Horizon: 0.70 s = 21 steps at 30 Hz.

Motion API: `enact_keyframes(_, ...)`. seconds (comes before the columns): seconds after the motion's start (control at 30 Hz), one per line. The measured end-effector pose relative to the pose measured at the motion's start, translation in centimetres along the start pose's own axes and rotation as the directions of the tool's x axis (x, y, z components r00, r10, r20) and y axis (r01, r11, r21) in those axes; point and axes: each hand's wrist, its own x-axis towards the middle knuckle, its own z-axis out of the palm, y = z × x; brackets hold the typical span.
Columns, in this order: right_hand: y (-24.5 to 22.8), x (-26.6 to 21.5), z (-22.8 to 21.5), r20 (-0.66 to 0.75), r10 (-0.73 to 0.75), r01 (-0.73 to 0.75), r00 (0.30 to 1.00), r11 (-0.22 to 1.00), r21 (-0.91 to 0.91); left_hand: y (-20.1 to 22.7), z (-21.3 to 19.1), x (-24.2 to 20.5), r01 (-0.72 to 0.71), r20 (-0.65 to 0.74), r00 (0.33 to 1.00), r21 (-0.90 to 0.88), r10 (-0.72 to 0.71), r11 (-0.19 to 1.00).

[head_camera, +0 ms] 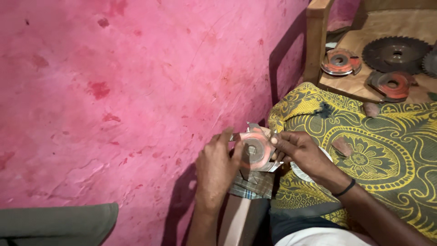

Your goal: The person places a circular metal blade onto a shaft, fits a washer and a nut over it, and then tightens the assembly using a small metal tool.

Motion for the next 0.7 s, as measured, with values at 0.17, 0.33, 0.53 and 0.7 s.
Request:
enact_keyframes(0.17, -0.4, -0.1, -0.2, -0.056, -0.004, 0.006, 0.998, 0.999, 0.038, 0.3, 1.4, 0.1, -0.353, -0.161, 0.924, -0.015, 0.347, 0.935)
enact_keyframes(0.33, -2.7, -2.2, -2.3, -0.161, -0.120, 0.080, 0.980, 0.970, -0.230, 0.0, 3.4, -0.5, -0.492, -0.034, 0.870, 0.025, 0.492, 0.870)
enact_keyframes(0.53, -3.2, -5.6, -3.0, 0.106, -0.293, 0.251, 0.950, 0.518, -0.818, -0.9, 5.1, -0.1, -0.498, -0.101, 0.861, 0.030, 0.498, 0.867)
enact_keyframes(0.7, -2.1, -5.5, -1.3, 0.042, -0.164, 0.114, 0.986, 0.462, -0.879, -0.9, 5.2, 0.2, -0.514, -0.172, 0.847, -0.020, 0.504, 0.858)
